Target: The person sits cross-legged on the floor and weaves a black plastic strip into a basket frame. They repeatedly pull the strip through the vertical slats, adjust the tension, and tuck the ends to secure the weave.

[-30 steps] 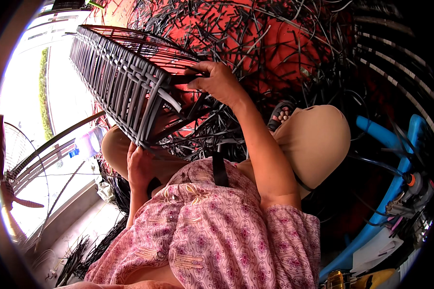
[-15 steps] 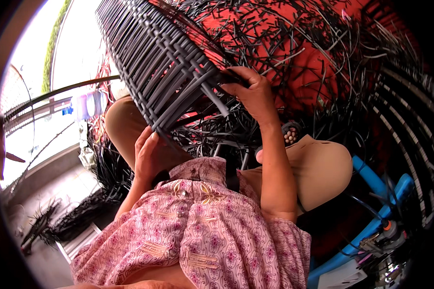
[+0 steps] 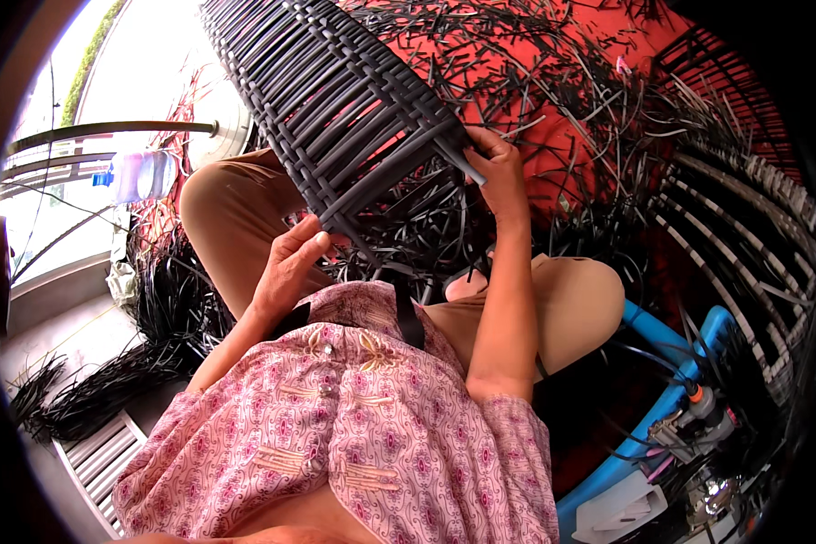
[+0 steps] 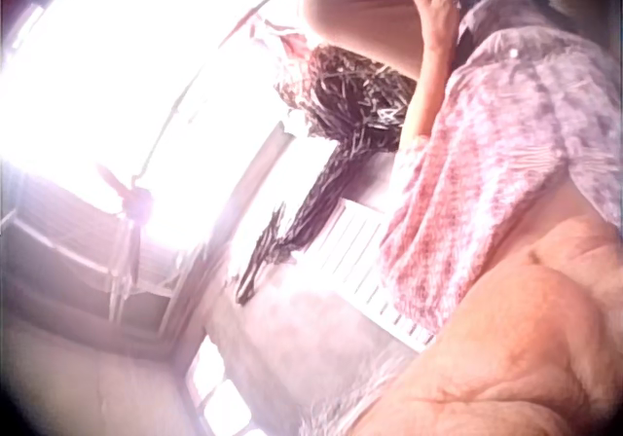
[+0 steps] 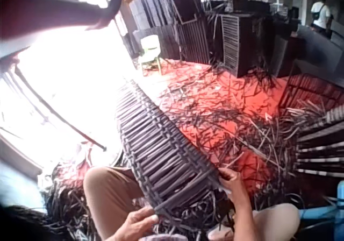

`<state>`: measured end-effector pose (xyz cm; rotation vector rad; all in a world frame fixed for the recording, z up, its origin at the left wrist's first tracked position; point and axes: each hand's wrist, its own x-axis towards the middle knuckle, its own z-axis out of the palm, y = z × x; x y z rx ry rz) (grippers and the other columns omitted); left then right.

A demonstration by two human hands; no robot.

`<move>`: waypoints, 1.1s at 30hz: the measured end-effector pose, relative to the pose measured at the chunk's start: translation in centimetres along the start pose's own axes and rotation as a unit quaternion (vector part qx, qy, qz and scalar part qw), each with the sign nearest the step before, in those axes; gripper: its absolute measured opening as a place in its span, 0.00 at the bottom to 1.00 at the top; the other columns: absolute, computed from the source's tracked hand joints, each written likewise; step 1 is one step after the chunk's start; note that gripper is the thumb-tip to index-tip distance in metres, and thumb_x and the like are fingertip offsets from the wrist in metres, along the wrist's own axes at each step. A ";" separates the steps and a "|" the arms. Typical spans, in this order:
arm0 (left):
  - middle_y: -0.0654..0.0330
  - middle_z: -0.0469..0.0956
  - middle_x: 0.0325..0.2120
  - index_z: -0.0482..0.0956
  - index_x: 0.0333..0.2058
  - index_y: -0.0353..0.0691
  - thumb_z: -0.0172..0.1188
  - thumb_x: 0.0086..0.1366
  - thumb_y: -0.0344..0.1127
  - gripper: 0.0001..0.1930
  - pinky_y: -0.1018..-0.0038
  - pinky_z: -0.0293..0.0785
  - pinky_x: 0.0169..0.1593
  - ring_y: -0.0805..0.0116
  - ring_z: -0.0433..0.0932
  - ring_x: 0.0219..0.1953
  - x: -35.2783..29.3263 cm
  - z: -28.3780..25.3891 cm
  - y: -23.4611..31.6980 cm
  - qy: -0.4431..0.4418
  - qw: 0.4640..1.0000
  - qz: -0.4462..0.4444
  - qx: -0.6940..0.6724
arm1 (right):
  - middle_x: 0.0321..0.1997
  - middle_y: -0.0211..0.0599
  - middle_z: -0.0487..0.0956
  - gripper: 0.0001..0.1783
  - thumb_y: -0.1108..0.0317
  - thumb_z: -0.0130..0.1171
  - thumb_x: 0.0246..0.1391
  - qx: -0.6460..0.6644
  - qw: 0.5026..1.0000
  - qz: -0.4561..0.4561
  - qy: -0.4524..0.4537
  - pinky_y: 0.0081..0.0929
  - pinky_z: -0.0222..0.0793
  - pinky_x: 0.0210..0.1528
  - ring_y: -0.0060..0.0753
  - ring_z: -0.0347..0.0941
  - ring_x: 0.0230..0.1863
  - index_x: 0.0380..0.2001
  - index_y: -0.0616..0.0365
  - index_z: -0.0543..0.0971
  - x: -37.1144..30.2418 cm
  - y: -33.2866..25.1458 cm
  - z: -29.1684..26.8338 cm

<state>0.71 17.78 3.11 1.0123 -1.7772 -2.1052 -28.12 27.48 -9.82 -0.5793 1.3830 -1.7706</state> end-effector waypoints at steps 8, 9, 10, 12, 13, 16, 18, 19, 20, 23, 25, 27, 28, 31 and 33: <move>0.61 0.74 0.48 0.70 0.54 0.37 0.57 0.68 0.35 0.18 0.77 0.66 0.52 0.80 0.69 0.47 -1.9 -0.1 -2.1 -0.117 0.992 -0.041 -0.021 | 0.33 0.34 0.83 0.14 0.75 0.59 0.57 -0.040 0.999 -0.001 -0.015 0.12 0.65 0.24 0.17 0.79 0.30 0.46 0.67 0.78 -0.5 0.0 -1.3; 0.60 0.74 0.47 0.69 0.52 0.37 0.57 0.68 0.34 0.16 0.77 0.66 0.52 0.79 0.69 0.47 -2.1 -0.1 -1.9 -0.133 0.989 -0.057 -0.037 | 0.33 0.34 0.83 0.13 0.75 0.59 0.57 -0.033 0.999 0.001 -0.019 0.12 0.66 0.25 0.17 0.79 0.30 0.46 0.67 0.78 -0.4 0.1 -1.3; 0.60 0.74 0.47 0.68 0.53 0.37 0.57 0.68 0.34 0.17 0.77 0.66 0.52 0.78 0.69 0.47 -2.3 -0.3 -2.2 -0.140 0.988 -0.051 -0.033 | 0.34 0.34 0.83 0.13 0.75 0.59 0.57 -0.026 0.999 0.004 -0.023 0.12 0.66 0.25 0.18 0.79 0.30 0.46 0.66 0.78 -0.4 0.1 -1.2; 0.58 0.74 0.47 0.67 0.53 0.37 0.57 0.68 0.34 0.17 0.76 0.66 0.53 0.77 0.70 0.48 -2.7 -0.7 -2.9 -0.155 0.987 -0.037 -0.025 | 0.36 0.35 0.83 0.13 0.75 0.59 0.58 -0.003 1.000 0.005 -0.030 0.12 0.67 0.25 0.18 0.79 0.30 0.46 0.66 0.78 -0.4 0.2 -1.0; 0.56 0.74 0.48 0.65 0.53 0.37 0.58 0.68 0.33 0.19 0.75 0.66 0.54 0.75 0.70 0.50 -2.9 -0.6 -2.5 -0.160 0.986 -0.032 -0.016 | 0.36 0.35 0.83 0.13 0.75 0.59 0.57 0.013 0.999 0.004 -0.034 0.12 0.67 0.25 0.18 0.79 0.31 0.46 0.66 0.78 -0.5 -0.2 -0.6; 0.55 0.75 0.48 0.62 0.57 0.36 0.58 0.67 0.34 0.23 0.74 0.66 0.55 0.74 0.70 0.51 -3.5 -1.3 -2.9 -0.169 0.985 -0.027 0.022 | 0.38 0.35 0.83 0.14 0.73 0.61 0.56 0.076 0.994 -0.022 -0.072 0.12 0.67 0.26 0.18 0.79 0.32 0.46 0.66 0.78 -0.5 -1.1 0.5; 0.53 0.75 0.49 0.57 0.62 0.37 0.59 0.67 0.35 0.29 0.73 0.66 0.54 0.73 0.71 0.51 -3.2 -1.2 -2.2 -0.185 0.982 -0.020 0.034 | 0.37 0.34 0.82 0.15 0.72 0.62 0.55 0.107 0.993 -0.022 -0.040 0.13 0.67 0.26 0.18 0.79 0.31 0.46 0.66 0.79 0.0 -1.4 1.1; 0.53 0.75 0.50 0.56 0.64 0.37 0.59 0.67 0.36 0.31 0.73 0.67 0.54 0.73 0.71 0.50 -2.8 -1.1 -2.1 -0.191 0.981 -0.014 0.036 | 0.36 0.33 0.82 0.15 0.72 0.63 0.54 0.114 0.993 -0.011 0.007 0.13 0.67 0.26 0.17 0.78 0.30 0.45 0.66 0.79 0.6 -1.6 1.6; 0.53 0.74 0.50 0.54 0.65 0.37 0.59 0.67 0.36 0.32 0.73 0.67 0.54 0.72 0.71 0.50 -2.3 -1.1 -2.0 -0.196 0.980 -0.008 0.039 | 0.35 0.32 0.82 0.16 0.72 0.64 0.53 0.120 0.991 0.000 0.055 0.13 0.67 0.26 0.16 0.77 0.29 0.45 0.66 0.79 0.9 -1.9 2.0; 0.50 0.75 0.49 0.50 0.67 0.35 0.60 0.66 0.37 0.37 0.74 0.71 0.50 0.71 0.73 0.46 0.5 -0.2 -3.0 -0.209 0.977 0.011 0.044 | 0.30 0.28 0.81 0.13 0.72 0.65 0.52 0.059 0.994 -0.031 0.086 0.14 0.65 0.26 0.13 0.70 0.24 0.41 0.65 0.81 1.8 -0.5 1.1; 0.50 0.70 0.52 0.50 0.66 0.31 0.61 0.66 0.37 0.37 0.74 0.72 0.49 0.70 0.74 0.48 1.4 0.5 -2.8 -0.210 0.976 0.037 0.053 | 0.27 0.25 0.79 0.07 0.75 0.63 0.53 0.050 0.988 -0.064 0.127 0.13 0.64 0.26 0.12 0.70 0.24 0.36 0.64 0.81 2.0 0.1 0.9; 0.49 0.60 0.60 0.52 0.64 0.25 0.61 0.65 0.36 0.36 0.72 0.74 0.50 0.67 0.74 0.52 1.8 0.9 -2.2 -0.205 0.978 0.034 0.033 | 0.28 0.25 0.79 0.06 0.76 0.62 0.53 0.051 0.979 -0.060 0.191 0.13 0.64 0.27 0.13 0.70 0.24 0.36 0.64 0.81 1.8 -0.8 1.4; 0.50 0.60 0.59 0.53 0.64 0.25 0.61 0.65 0.36 0.36 0.73 0.74 0.49 0.67 0.74 0.52 1.9 0.8 -2.2 -0.208 0.977 0.032 0.036 | 0.29 0.25 0.79 0.06 0.77 0.61 0.53 0.053 0.972 -0.056 0.222 0.13 0.64 0.28 0.13 0.70 0.24 0.35 0.64 0.80 1.5 -0.9 1.5; 0.53 0.78 0.44 0.52 0.65 0.33 0.60 0.67 0.36 0.35 0.77 0.70 0.47 0.75 0.73 0.43 2.0 0.8 -3.1 -0.211 0.977 0.038 0.014 | 0.34 0.28 0.80 0.08 0.77 0.60 0.54 0.035 0.937 -0.075 0.340 0.15 0.65 0.30 0.16 0.69 0.26 0.39 0.64 0.80 -0.3 -2.4 -0.5; 0.54 0.78 0.43 0.52 0.65 0.32 0.60 0.66 0.35 0.34 0.79 0.70 0.46 0.76 0.73 0.42 1.7 0.7 -3.3 -0.202 0.978 0.045 0.018 | 0.34 0.29 0.79 0.09 0.77 0.61 0.54 -0.005 0.916 -0.076 0.394 0.15 0.64 0.29 0.16 0.68 0.26 0.39 0.65 0.79 -2.3 -3.5 -0.9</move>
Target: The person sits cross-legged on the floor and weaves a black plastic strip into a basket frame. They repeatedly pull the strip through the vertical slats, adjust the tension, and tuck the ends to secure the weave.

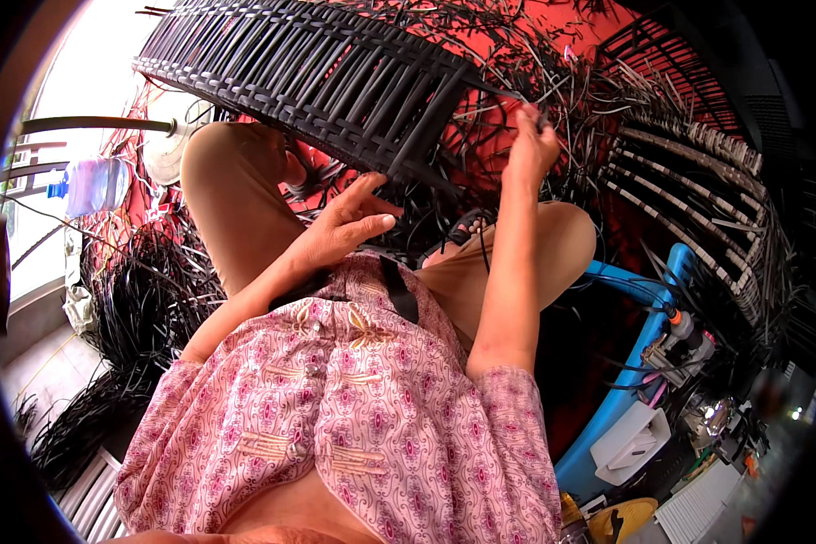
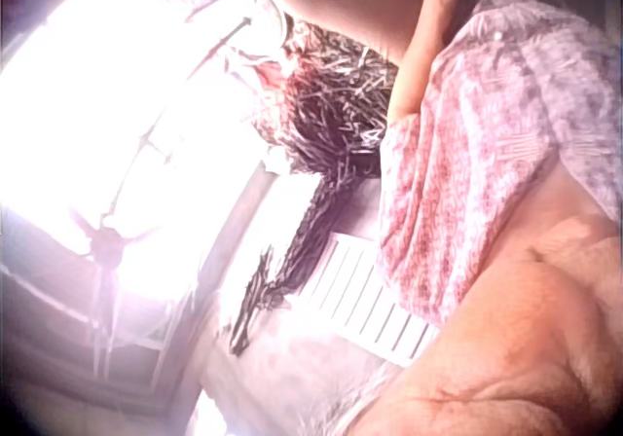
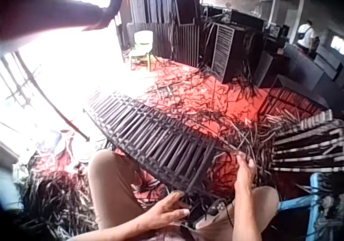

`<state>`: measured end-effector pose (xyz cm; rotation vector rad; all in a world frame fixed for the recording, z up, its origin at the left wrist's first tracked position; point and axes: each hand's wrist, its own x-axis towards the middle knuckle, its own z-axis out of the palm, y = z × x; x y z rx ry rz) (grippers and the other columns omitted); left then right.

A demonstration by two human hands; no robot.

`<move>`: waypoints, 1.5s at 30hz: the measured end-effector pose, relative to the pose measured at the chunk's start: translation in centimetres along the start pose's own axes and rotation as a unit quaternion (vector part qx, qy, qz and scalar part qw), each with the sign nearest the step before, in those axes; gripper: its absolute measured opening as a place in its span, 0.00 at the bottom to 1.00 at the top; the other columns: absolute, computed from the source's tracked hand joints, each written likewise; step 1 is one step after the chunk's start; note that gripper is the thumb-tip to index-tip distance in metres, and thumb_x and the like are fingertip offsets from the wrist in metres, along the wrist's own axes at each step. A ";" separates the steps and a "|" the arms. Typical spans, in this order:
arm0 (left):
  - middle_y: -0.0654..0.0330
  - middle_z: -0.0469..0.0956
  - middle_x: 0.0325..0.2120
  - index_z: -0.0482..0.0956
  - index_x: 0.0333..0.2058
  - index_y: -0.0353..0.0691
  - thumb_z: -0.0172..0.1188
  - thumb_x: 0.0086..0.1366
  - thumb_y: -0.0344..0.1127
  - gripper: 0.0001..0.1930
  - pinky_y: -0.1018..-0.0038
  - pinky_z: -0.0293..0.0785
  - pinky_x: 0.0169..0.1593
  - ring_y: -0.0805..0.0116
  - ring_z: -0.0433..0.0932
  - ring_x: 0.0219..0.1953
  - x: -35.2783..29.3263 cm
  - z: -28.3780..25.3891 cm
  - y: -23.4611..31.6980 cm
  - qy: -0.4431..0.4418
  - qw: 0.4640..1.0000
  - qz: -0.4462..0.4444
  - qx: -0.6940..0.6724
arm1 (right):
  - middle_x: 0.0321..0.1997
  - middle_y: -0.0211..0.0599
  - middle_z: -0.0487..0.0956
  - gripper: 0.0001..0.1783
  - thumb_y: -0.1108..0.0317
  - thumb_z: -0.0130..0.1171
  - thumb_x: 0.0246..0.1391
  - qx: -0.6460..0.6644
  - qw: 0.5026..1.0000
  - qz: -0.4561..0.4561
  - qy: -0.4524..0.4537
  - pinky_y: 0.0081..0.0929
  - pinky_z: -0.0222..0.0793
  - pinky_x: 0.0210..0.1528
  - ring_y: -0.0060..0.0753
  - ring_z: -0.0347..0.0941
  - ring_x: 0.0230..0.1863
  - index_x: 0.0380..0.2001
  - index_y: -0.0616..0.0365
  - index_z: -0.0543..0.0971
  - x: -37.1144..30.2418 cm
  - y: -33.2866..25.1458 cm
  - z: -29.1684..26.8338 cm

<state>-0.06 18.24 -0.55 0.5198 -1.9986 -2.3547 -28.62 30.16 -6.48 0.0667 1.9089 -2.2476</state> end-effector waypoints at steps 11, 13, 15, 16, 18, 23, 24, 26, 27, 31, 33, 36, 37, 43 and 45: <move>0.53 0.78 0.47 0.54 0.65 0.32 0.60 0.66 0.35 0.34 0.77 0.71 0.50 0.73 0.74 0.48 -0.4 1.2 -0.8 0.057 0.997 0.026 -0.035 | 0.23 0.22 0.76 0.20 0.51 0.59 0.59 -0.118 0.952 0.064 -0.276 0.09 0.51 0.17 0.07 0.60 0.17 0.36 0.59 0.83 -12.9 -7.1 0.0; 0.53 0.78 0.47 0.55 0.65 0.32 0.60 0.66 0.35 0.33 0.77 0.71 0.51 0.73 0.74 0.48 -0.3 1.4 -1.1 0.070 0.996 0.042 -0.025 | 0.27 0.22 0.77 0.20 0.51 0.61 0.58 -0.143 0.943 0.073 -0.290 0.09 0.52 0.19 0.08 0.60 0.18 0.38 0.60 0.82 -13.1 -6.9 -0.1; 0.52 0.76 0.48 0.56 0.64 0.31 0.60 0.66 0.33 0.32 0.76 0.72 0.51 0.71 0.75 0.49 -0.4 1.4 -1.0 0.075 0.996 0.041 -0.031 | 0.27 0.21 0.77 0.21 0.52 0.61 0.58 -0.165 0.934 0.084 -0.306 0.09 0.53 0.20 0.09 0.59 0.18 0.38 0.61 0.82 -13.2 -7.1 -0.3; 0.51 0.75 0.49 0.57 0.63 0.30 0.60 0.65 0.32 0.32 0.75 0.73 0.51 0.69 0.75 0.49 -0.5 1.4 -0.7 0.073 0.996 0.031 -0.040 | 0.27 0.21 0.77 0.21 0.52 0.61 0.58 -0.170 0.934 0.081 -0.304 0.10 0.53 0.20 0.09 0.59 0.18 0.39 0.62 0.81 -13.3 -7.2 -0.2; 0.50 0.75 0.47 0.58 0.63 0.29 0.60 0.65 0.32 0.31 0.74 0.74 0.51 0.68 0.75 0.50 -0.4 1.3 -0.5 0.077 0.996 0.025 -0.043 | 0.27 0.21 0.76 0.21 0.53 0.62 0.57 -0.178 0.933 0.077 -0.302 0.10 0.53 0.20 0.09 0.59 0.18 0.40 0.62 0.81 -13.4 -7.6 0.2; 0.52 0.77 0.44 0.59 0.62 0.29 0.61 0.65 0.32 0.31 0.75 0.74 0.49 0.70 0.76 0.46 -0.3 1.3 -1.2 0.089 0.995 0.038 -0.022 | 0.28 0.23 0.77 0.20 0.54 0.62 0.57 -0.187 0.916 0.101 -0.341 0.11 0.53 0.20 0.09 0.60 0.18 0.42 0.61 0.80 -12.9 -5.8 0.0; 0.52 0.77 0.44 0.59 0.62 0.29 0.61 0.64 0.32 0.31 0.75 0.74 0.49 0.70 0.76 0.46 -0.3 1.3 -1.2 0.088 0.995 0.040 -0.023 | 0.28 0.23 0.78 0.20 0.54 0.63 0.57 -0.184 0.911 0.109 -0.353 0.11 0.53 0.20 0.09 0.60 0.18 0.42 0.60 0.79 -12.7 -5.4 -0.2; 0.53 0.77 0.43 0.59 0.62 0.29 0.61 0.64 0.32 0.31 0.76 0.74 0.48 0.71 0.76 0.45 -0.4 1.3 -1.2 0.087 0.995 0.042 -0.026 | 0.28 0.24 0.78 0.17 0.56 0.63 0.56 -0.174 0.911 0.111 -0.358 0.10 0.53 0.19 0.08 0.61 0.18 0.39 0.59 0.80 -13.0 -5.8 0.0; 0.53 0.77 0.43 0.59 0.62 0.29 0.62 0.64 0.32 0.31 0.76 0.74 0.48 0.71 0.76 0.45 -0.4 1.3 -1.2 0.088 0.995 0.044 -0.025 | 0.28 0.25 0.79 0.15 0.57 0.63 0.56 -0.170 0.911 0.112 -0.360 0.10 0.53 0.19 0.08 0.61 0.18 0.38 0.58 0.80 -13.2 -6.0 0.1; 0.53 0.77 0.43 0.61 0.61 0.29 0.62 0.64 0.32 0.31 0.76 0.74 0.48 0.71 0.76 0.45 -0.4 1.2 -1.2 0.091 0.995 0.048 -0.013 | 0.27 0.26 0.78 0.10 0.62 0.63 0.56 -0.115 0.923 0.128 -0.343 0.09 0.55 0.20 0.08 0.61 0.18 0.34 0.58 0.80 -13.5 -6.7 0.5; 0.54 0.77 0.42 0.62 0.61 0.29 0.62 0.63 0.32 0.30 0.76 0.74 0.48 0.72 0.76 0.44 -0.5 1.2 -1.0 0.095 0.994 0.045 0.001 | 0.26 0.26 0.78 0.08 0.64 0.63 0.55 -0.106 0.926 0.120 -0.342 0.08 0.55 0.20 0.08 0.62 0.18 0.33 0.57 0.80 -13.7 -7.1 0.7; 0.55 0.77 0.43 0.64 0.60 0.29 0.62 0.64 0.33 0.29 0.76 0.73 0.48 0.72 0.76 0.44 -0.5 1.1 -0.9 0.103 0.994 0.041 0.012 | 0.25 0.24 0.77 0.08 0.64 0.63 0.55 -0.118 0.926 0.109 -0.342 0.08 0.54 0.19 0.07 0.61 0.18 0.33 0.57 0.80 -13.6 -7.1 0.7; 0.55 0.77 0.43 0.64 0.59 0.29 0.62 0.64 0.33 0.28 0.76 0.73 0.48 0.72 0.76 0.44 -0.4 1.1 -1.2 0.105 0.993 0.045 0.004 | 0.25 0.23 0.77 0.08 0.64 0.63 0.55 -0.119 0.927 0.106 -0.340 0.09 0.54 0.19 0.07 0.60 0.18 0.33 0.57 0.80 -13.5 -6.9 0.7; 0.59 0.77 0.42 0.66 0.59 0.31 0.59 0.67 0.33 0.24 0.79 0.71 0.47 0.76 0.75 0.44 0.0 0.9 -1.9 0.117 0.991 0.059 0.005 | 0.24 0.21 0.75 0.07 0.66 0.63 0.55 -0.112 0.932 0.096 -0.332 0.09 0.52 0.19 0.07 0.59 0.18 0.32 0.57 0.80 -13.5 -6.3 0.7; 0.60 0.77 0.42 0.67 0.59 0.32 0.59 0.67 0.32 0.23 0.80 0.70 0.47 0.76 0.75 0.44 0.0 1.0 -2.0 0.124 0.990 0.061 0.002 | 0.24 0.21 0.75 0.06 0.66 0.63 0.55 -0.106 0.932 0.087 -0.336 0.10 0.52 0.19 0.06 0.59 0.18 0.32 0.57 0.80 -13.3 -6.1 0.7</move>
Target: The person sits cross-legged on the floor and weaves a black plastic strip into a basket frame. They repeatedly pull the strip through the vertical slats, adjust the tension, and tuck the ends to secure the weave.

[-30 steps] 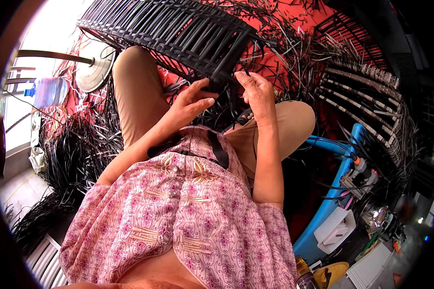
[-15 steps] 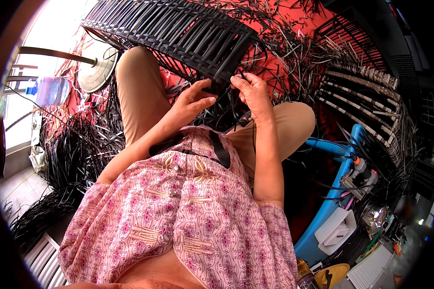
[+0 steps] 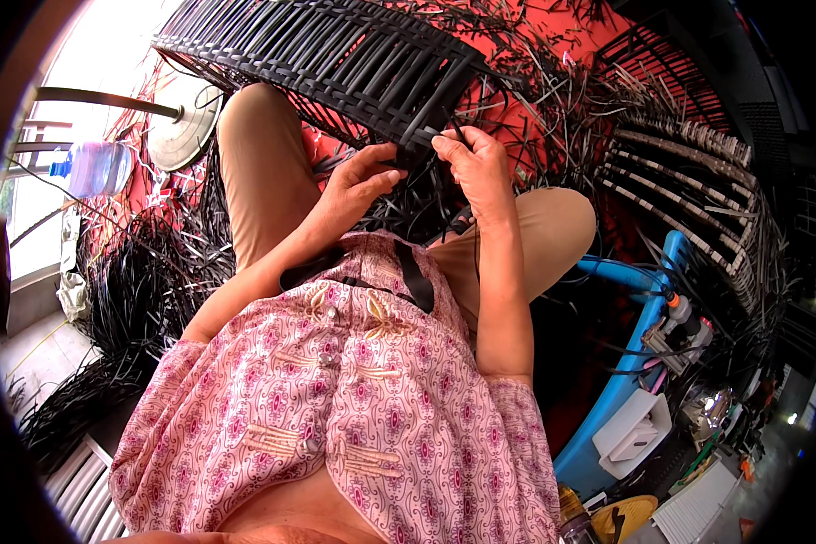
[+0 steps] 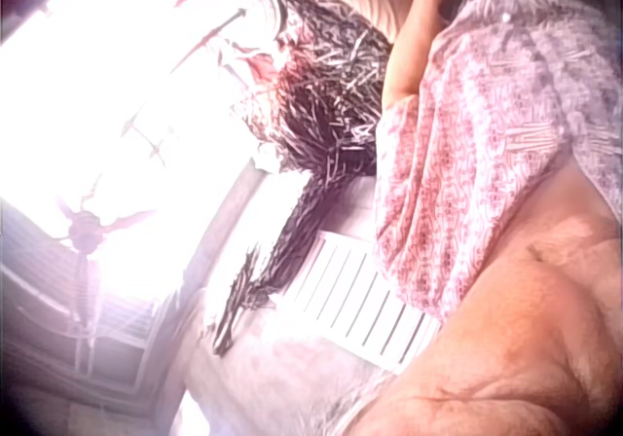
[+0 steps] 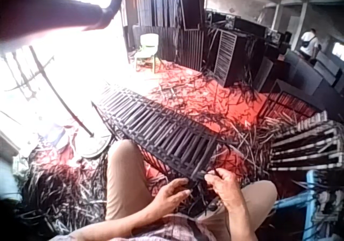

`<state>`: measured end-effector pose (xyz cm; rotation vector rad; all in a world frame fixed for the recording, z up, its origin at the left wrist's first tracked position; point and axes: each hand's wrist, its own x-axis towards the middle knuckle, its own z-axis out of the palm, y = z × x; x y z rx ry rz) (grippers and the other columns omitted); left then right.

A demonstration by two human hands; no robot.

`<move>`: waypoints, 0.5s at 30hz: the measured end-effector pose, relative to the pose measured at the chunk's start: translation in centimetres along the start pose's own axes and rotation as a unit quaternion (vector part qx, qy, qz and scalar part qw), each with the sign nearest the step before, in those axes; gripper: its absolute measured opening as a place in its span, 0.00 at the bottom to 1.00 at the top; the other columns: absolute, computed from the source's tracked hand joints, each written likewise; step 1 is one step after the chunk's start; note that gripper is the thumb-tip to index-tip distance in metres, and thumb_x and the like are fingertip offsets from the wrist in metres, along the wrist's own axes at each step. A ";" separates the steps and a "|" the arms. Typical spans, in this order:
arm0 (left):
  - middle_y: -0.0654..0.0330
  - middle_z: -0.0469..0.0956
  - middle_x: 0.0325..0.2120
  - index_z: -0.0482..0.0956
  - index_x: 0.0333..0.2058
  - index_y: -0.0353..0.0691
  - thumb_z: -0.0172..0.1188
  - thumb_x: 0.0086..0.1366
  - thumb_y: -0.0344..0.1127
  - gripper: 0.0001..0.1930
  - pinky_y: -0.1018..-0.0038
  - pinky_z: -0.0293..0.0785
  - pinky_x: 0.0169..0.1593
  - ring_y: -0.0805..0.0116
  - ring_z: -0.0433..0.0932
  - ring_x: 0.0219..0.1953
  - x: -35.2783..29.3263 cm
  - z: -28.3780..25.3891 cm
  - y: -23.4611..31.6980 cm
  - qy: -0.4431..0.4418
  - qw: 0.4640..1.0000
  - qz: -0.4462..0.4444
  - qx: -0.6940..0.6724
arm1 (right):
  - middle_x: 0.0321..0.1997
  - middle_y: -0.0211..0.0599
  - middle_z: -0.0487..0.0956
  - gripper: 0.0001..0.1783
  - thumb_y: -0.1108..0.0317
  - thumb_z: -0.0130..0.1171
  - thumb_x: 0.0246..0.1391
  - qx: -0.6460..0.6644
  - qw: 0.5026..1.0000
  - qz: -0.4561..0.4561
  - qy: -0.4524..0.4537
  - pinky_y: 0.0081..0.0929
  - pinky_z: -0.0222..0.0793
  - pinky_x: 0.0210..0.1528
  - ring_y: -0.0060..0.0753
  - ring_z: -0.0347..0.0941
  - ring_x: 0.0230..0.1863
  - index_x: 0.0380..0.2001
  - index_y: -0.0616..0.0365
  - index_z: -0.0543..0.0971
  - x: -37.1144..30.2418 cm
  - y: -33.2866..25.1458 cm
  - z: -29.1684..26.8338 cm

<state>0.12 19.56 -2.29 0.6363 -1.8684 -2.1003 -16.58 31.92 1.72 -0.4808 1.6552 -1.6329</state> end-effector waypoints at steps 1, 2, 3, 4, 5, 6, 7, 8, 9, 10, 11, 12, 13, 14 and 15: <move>0.60 0.77 0.43 0.67 0.58 0.32 0.59 0.67 0.32 0.23 0.80 0.70 0.47 0.76 0.75 0.44 0.0 0.0 0.0 0.005 1.000 0.001 -0.002 | 0.24 0.21 0.75 0.06 0.66 0.63 0.55 0.004 1.000 0.006 0.004 0.10 0.52 0.19 0.06 0.59 0.18 0.32 0.57 0.79 0.0 0.0 0.0; 0.60 0.76 0.43 0.67 0.58 0.33 0.59 0.67 0.31 0.23 0.80 0.70 0.47 0.77 0.74 0.45 -0.1 0.0 0.0 0.010 1.000 0.003 -0.005 | 0.24 0.21 0.75 0.06 0.67 0.63 0.55 0.007 1.000 0.012 0.008 0.10 0.52 0.19 0.06 0.59 0.18 0.32 0.57 0.79 0.0 0.0 0.1; 0.61 0.76 0.44 0.67 0.58 0.33 0.59 0.67 0.31 0.23 0.80 0.70 0.47 0.77 0.74 0.45 -0.1 0.0 0.1 0.006 1.000 0.006 -0.008 | 0.24 0.21 0.75 0.06 0.67 0.63 0.55 0.011 1.000 0.018 0.012 0.10 0.52 0.19 0.06 0.59 0.18 0.32 0.58 0.79 -0.1 0.0 0.1; 0.61 0.76 0.44 0.67 0.58 0.33 0.58 0.67 0.31 0.22 0.80 0.70 0.47 0.77 0.74 0.45 -0.2 0.0 0.2 0.003 1.000 0.008 -0.012 | 0.24 0.21 0.75 0.06 0.67 0.63 0.55 0.013 1.000 0.010 0.012 0.10 0.52 0.19 0.06 0.59 0.18 0.32 0.58 0.79 -0.1 0.1 0.1; 0.61 0.76 0.44 0.67 0.58 0.33 0.58 0.67 0.31 0.22 0.80 0.70 0.47 0.77 0.74 0.45 -0.3 0.0 0.2 0.001 1.000 0.010 -0.015 | 0.24 0.21 0.75 0.07 0.67 0.64 0.54 0.014 1.000 0.003 0.013 0.10 0.52 0.19 0.06 0.59 0.18 0.32 0.58 0.79 -0.2 0.0 0.1; 0.61 0.75 0.46 0.67 0.58 0.33 0.58 0.67 0.31 0.22 0.79 0.70 0.48 0.77 0.74 0.46 -0.3 -0.1 0.2 -0.001 1.000 0.013 -0.015 | 0.24 0.21 0.75 0.07 0.67 0.64 0.54 0.016 1.000 -0.005 0.013 0.10 0.52 0.19 0.06 0.59 0.18 0.32 0.58 0.79 -0.2 0.0 0.2; 0.61 0.75 0.47 0.67 0.59 0.33 0.58 0.67 0.31 0.23 0.79 0.70 0.48 0.76 0.74 0.46 -0.2 -0.1 0.2 -0.004 1.000 0.017 -0.016 | 0.24 0.22 0.75 0.07 0.67 0.64 0.54 0.017 1.000 0.002 0.014 0.10 0.53 0.18 0.06 0.59 0.18 0.32 0.59 0.79 -0.2 0.0 0.2; 0.61 0.75 0.48 0.67 0.59 0.33 0.58 0.67 0.31 0.23 0.79 0.70 0.48 0.76 0.74 0.46 -0.2 -0.1 0.2 -0.007 1.000 0.020 -0.016 | 0.24 0.22 0.75 0.07 0.67 0.64 0.54 0.017 1.000 0.009 0.014 0.10 0.53 0.18 0.06 0.60 0.18 0.32 0.59 0.79 -0.1 0.0 0.2; 0.60 0.74 0.49 0.67 0.59 0.34 0.58 0.67 0.31 0.23 0.79 0.70 0.49 0.76 0.74 0.46 -0.3 -0.1 0.3 -0.010 1.000 0.015 -0.021 | 0.24 0.22 0.76 0.07 0.67 0.64 0.54 0.018 1.000 0.017 0.014 0.10 0.53 0.18 0.06 0.60 0.18 0.32 0.59 0.79 -0.1 0.0 0.2; 0.60 0.74 0.49 0.67 0.59 0.34 0.58 0.67 0.31 0.23 0.79 0.70 0.49 0.76 0.75 0.46 -0.5 -0.1 0.4 -0.011 1.000 0.009 -0.026 | 0.25 0.22 0.76 0.07 0.67 0.64 0.54 0.020 0.999 0.019 0.017 0.10 0.54 0.18 0.07 0.60 0.18 0.33 0.59 0.79 -0.1 0.0 0.2; 0.60 0.74 0.50 0.67 0.59 0.34 0.58 0.67 0.31 0.23 0.78 0.70 0.49 0.76 0.75 0.46 -0.7 -0.1 0.5 -0.013 0.999 0.003 -0.030 | 0.25 0.23 0.76 0.07 0.67 0.64 0.54 0.022 0.999 0.021 0.020 0.09 0.54 0.18 0.07 0.60 0.18 0.33 0.59 0.79 -0.1 -0.1 0.2; 0.60 0.73 0.51 0.67 0.59 0.34 0.57 0.67 0.31 0.23 0.78 0.70 0.50 0.75 0.75 0.46 -0.7 -0.2 0.5 -0.015 1.000 0.004 -0.023 | 0.25 0.23 0.76 0.07 0.67 0.64 0.54 0.025 0.999 0.023 0.023 0.09 0.54 0.18 0.07 0.60 0.17 0.33 0.59 0.79 -0.2 -0.2 0.2; 0.60 0.73 0.52 0.67 0.59 0.34 0.57 0.67 0.31 0.23 0.78 0.71 0.50 0.75 0.75 0.46 -0.6 -0.3 0.5 -0.018 1.000 0.004 -0.016 | 0.25 0.23 0.76 0.07 0.67 0.64 0.54 0.031 0.999 0.028 0.020 0.09 0.54 0.18 0.07 0.60 0.17 0.33 0.59 0.79 -0.2 -0.3 0.2; 0.60 0.73 0.52 0.67 0.59 0.34 0.57 0.68 0.31 0.23 0.78 0.71 0.50 0.75 0.75 0.46 -0.5 -0.4 0.5 -0.021 1.000 0.005 -0.009 | 0.25 0.23 0.76 0.07 0.67 0.64 0.54 0.037 0.999 0.033 0.017 0.09 0.54 0.18 0.07 0.60 0.17 0.32 0.59 0.79 -0.2 -0.5 0.2; 0.60 0.73 0.52 0.67 0.59 0.35 0.57 0.67 0.30 0.22 0.77 0.71 0.51 0.74 0.75 0.46 -0.3 -0.6 0.7 -0.030 0.999 -0.007 -0.019 | 0.25 0.23 0.76 0.07 0.67 0.64 0.54 0.043 0.998 0.039 0.015 0.09 0.54 0.18 0.07 0.60 0.17 0.32 0.59 0.79 -0.2 -0.7 0.2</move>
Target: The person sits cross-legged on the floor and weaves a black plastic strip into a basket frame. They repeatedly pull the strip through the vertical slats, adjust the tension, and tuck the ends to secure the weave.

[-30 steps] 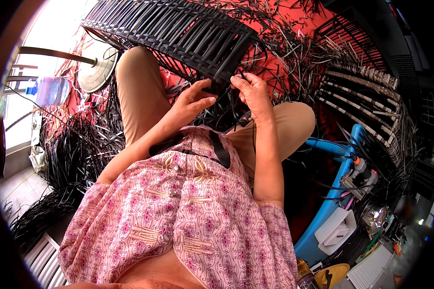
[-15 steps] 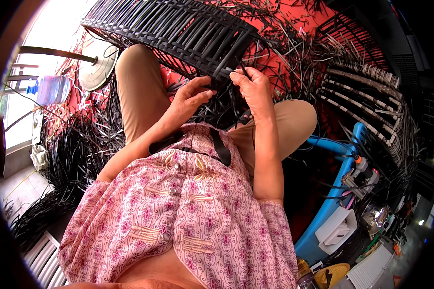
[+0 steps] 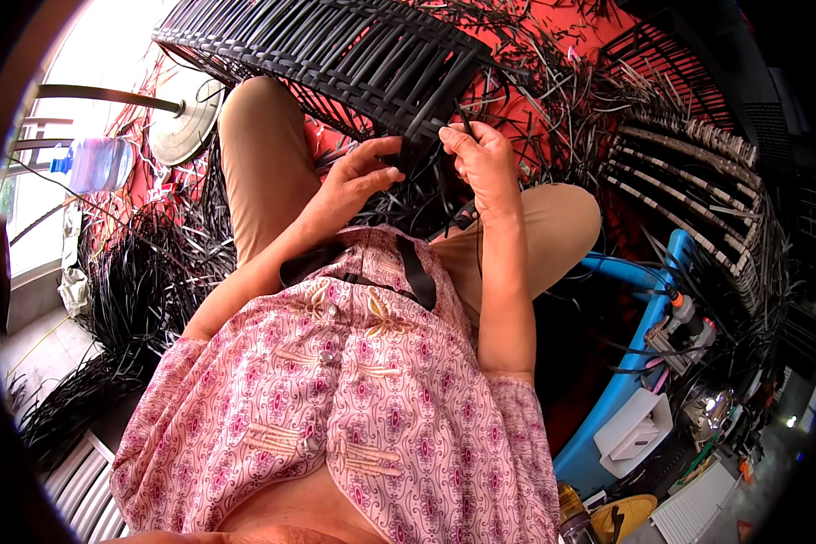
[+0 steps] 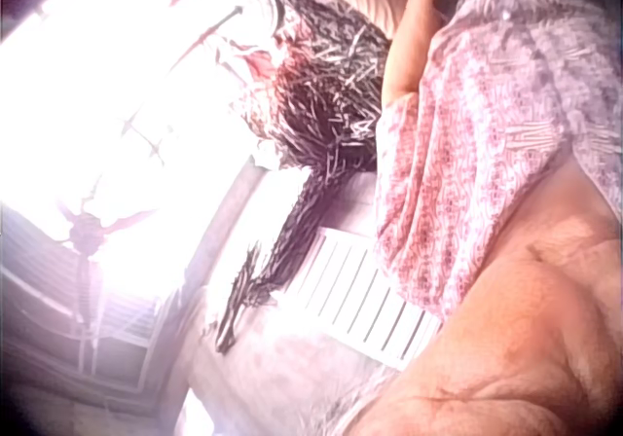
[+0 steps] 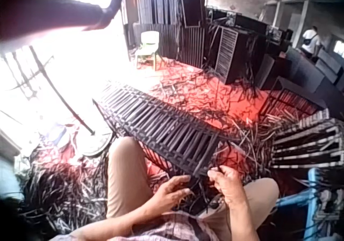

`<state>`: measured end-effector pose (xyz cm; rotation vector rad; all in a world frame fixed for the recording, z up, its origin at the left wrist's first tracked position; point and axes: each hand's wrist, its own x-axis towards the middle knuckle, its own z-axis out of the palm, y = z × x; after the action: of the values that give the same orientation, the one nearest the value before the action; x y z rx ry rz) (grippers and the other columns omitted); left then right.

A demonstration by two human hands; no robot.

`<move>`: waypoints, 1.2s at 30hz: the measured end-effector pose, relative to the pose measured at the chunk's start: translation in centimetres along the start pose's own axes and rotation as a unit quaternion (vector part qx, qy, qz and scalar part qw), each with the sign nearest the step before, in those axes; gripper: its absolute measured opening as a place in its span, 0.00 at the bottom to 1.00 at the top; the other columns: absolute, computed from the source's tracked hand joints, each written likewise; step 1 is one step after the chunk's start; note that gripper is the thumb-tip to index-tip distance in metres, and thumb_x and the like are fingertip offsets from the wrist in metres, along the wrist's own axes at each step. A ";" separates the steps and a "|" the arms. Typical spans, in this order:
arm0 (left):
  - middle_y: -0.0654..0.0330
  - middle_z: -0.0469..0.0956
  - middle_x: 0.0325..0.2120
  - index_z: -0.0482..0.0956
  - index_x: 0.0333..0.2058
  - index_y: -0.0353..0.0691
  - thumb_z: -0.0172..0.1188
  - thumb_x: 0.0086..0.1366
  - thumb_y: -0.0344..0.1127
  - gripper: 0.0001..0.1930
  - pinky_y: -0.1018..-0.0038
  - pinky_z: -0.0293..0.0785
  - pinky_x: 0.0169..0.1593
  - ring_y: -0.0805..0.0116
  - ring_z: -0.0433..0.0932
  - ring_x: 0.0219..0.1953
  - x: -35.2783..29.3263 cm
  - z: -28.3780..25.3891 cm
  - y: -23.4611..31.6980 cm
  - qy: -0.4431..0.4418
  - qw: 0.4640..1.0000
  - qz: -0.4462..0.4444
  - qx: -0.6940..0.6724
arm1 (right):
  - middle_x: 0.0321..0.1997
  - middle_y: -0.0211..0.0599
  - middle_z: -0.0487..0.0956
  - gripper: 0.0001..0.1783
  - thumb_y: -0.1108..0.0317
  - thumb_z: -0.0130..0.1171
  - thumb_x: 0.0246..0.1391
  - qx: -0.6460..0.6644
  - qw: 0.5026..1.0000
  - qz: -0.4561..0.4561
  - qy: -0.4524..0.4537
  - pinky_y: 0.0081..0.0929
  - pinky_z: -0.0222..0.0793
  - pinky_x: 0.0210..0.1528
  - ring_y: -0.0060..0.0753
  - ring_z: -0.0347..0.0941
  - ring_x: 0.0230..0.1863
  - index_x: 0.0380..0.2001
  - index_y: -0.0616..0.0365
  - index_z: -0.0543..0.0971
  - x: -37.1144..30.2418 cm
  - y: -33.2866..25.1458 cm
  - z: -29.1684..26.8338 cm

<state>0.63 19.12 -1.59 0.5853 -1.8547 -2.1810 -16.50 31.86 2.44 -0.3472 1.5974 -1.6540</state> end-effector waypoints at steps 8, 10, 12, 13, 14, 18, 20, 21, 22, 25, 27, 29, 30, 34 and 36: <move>0.61 0.77 0.46 0.74 0.54 0.34 0.54 0.68 0.29 0.17 0.78 0.71 0.49 0.76 0.76 0.43 0.1 -1.4 0.8 0.004 1.000 0.015 -0.023 | 0.24 0.22 0.75 0.06 0.68 0.64 0.54 0.003 1.000 -0.007 0.000 0.09 0.52 0.18 0.07 0.58 0.17 0.30 0.58 0.78 -0.1 -0.8 0.2; 0.61 0.77 0.45 0.74 0.54 0.34 0.54 0.68 0.29 0.16 0.78 0.71 0.49 0.76 0.76 0.43 0.2 -1.5 0.7 0.031 0.999 -0.008 -0.041 | 0.24 0.22 0.74 0.06 0.68 0.64 0.54 -0.003 1.000 -0.007 0.006 0.09 0.52 0.18 0.06 0.58 0.17 0.30 0.58 0.79 -0.2 -1.0 0.3; 0.62 0.78 0.44 0.74 0.54 0.34 0.55 0.68 0.31 0.17 0.80 0.70 0.48 0.77 0.75 0.42 0.3 -1.7 0.5 0.051 0.997 -0.023 -0.047 | 0.24 0.22 0.74 0.06 0.68 0.63 0.54 -0.005 1.000 -0.007 0.006 0.09 0.52 0.18 0.06 0.58 0.17 0.30 0.59 0.79 -0.3 -1.0 0.4; 0.62 0.78 0.44 0.74 0.54 0.34 0.55 0.68 0.31 0.17 0.80 0.70 0.48 0.77 0.75 0.42 0.3 -1.7 0.4 0.049 0.998 -0.025 -0.041 | 0.24 0.22 0.74 0.06 0.68 0.63 0.54 -0.003 1.000 -0.009 0.004 0.09 0.52 0.18 0.06 0.58 0.17 0.30 0.59 0.79 -0.2 -0.9 0.4; 0.62 0.78 0.43 0.74 0.54 0.35 0.55 0.68 0.31 0.17 0.80 0.70 0.48 0.78 0.75 0.42 0.3 -1.6 0.3 0.047 0.998 -0.027 -0.035 | 0.24 0.23 0.75 0.06 0.68 0.63 0.54 -0.002 1.000 -0.010 0.001 0.09 0.52 0.18 0.06 0.59 0.17 0.30 0.59 0.79 -0.1 -0.9 0.4; 0.62 0.78 0.42 0.74 0.55 0.36 0.57 0.67 0.32 0.18 0.80 0.70 0.47 0.79 0.74 0.41 0.8 -1.2 -0.9 0.027 1.000 0.000 -0.005 | 0.25 0.24 0.75 0.06 0.69 0.63 0.54 0.000 1.000 -0.019 -0.003 0.09 0.53 0.19 0.06 0.60 0.18 0.30 0.59 0.79 -0.3 -0.9 0.3; 0.63 0.78 0.42 0.73 0.55 0.36 0.58 0.67 0.32 0.19 0.81 0.70 0.47 0.79 0.74 0.41 0.9 -0.7 -0.5 0.018 1.000 -0.001 0.013 | 0.25 0.24 0.76 0.06 0.69 0.63 0.54 0.004 1.000 -0.015 0.002 0.09 0.54 0.19 0.07 0.60 0.18 0.31 0.60 0.79 -0.3 -0.6 0.2; 0.63 0.77 0.41 0.73 0.56 0.36 0.58 0.67 0.32 0.19 0.81 0.70 0.47 0.80 0.73 0.41 0.9 -0.5 -0.3 0.014 1.000 -0.001 0.022 | 0.25 0.24 0.76 0.06 0.69 0.63 0.54 0.007 1.000 -0.016 0.003 0.09 0.54 0.19 0.07 0.60 0.18 0.31 0.60 0.79 -0.2 -0.5 0.1; 0.64 0.77 0.41 0.72 0.57 0.36 0.59 0.66 0.31 0.20 0.81 0.69 0.46 0.80 0.73 0.41 1.0 -0.4 -0.7 0.013 1.000 0.011 0.014 | 0.25 0.24 0.76 0.06 0.69 0.63 0.54 0.009 1.000 -0.017 0.004 0.09 0.54 0.19 0.07 0.61 0.18 0.31 0.60 0.79 -0.2 -0.3 0.1; 0.64 0.77 0.40 0.71 0.57 0.36 0.59 0.66 0.31 0.21 0.82 0.69 0.45 0.80 0.73 0.41 1.0 -0.4 -1.2 0.012 1.000 0.012 0.026 | 0.26 0.25 0.76 0.06 0.69 0.63 0.54 0.011 1.000 -0.020 0.002 0.09 0.55 0.19 0.07 0.61 0.18 0.31 0.60 0.79 -0.1 0.0 0.2; 0.64 0.77 0.40 0.70 0.58 0.36 0.60 0.66 0.31 0.22 0.82 0.69 0.45 0.80 0.73 0.40 1.0 -0.4 -1.1 0.011 1.000 0.011 0.025 | 0.26 0.25 0.77 0.06 0.69 0.63 0.54 0.009 1.000 -0.022 0.001 0.09 0.55 0.19 0.08 0.61 0.18 0.31 0.61 0.79 0.0 0.0 0.1; 0.64 0.77 0.40 0.69 0.58 0.36 0.60 0.66 0.30 0.23 0.82 0.70 0.44 0.80 0.73 0.40 0.8 -0.3 -1.0 0.011 1.000 0.011 0.019 | 0.26 0.25 0.76 0.06 0.69 0.63 0.54 0.006 1.000 -0.024 0.000 0.09 0.55 0.19 0.08 0.61 0.18 0.32 0.60 0.79 0.0 -0.1 0.2; 0.64 0.77 0.40 0.69 0.59 0.36 0.60 0.66 0.30 0.23 0.82 0.70 0.44 0.80 0.73 0.40 0.7 -0.2 -1.0 0.012 1.000 0.011 0.014 | 0.26 0.25 0.76 0.06 0.69 0.63 0.54 0.006 1.000 -0.020 0.000 0.09 0.55 0.18 0.08 0.61 0.18 0.32 0.60 0.79 0.1 -0.1 0.1; 0.63 0.77 0.40 0.67 0.60 0.36 0.59 0.65 0.30 0.25 0.82 0.70 0.43 0.80 0.74 0.39 0.8 -0.1 -1.1 -0.004 1.000 0.019 0.012 | 0.26 0.25 0.76 0.07 0.68 0.64 0.54 0.012 1.000 -0.002 0.008 0.09 0.55 0.18 0.07 0.61 0.18 0.32 0.60 0.79 0.0 0.0 -0.1; 0.63 0.77 0.40 0.67 0.60 0.35 0.59 0.65 0.29 0.25 0.82 0.70 0.43 0.79 0.74 0.39 0.8 -0.1 -1.0 -0.006 1.000 0.019 0.011 | 0.26 0.25 0.76 0.07 0.68 0.64 0.54 0.012 1.000 0.003 0.008 0.08 0.55 0.18 0.07 0.61 0.18 0.32 0.60 0.79 0.0 0.1 -0.1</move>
<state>0.10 18.86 -2.74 0.5363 -1.8836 -2.1471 -16.57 31.95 2.28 -0.3167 1.5866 -1.6736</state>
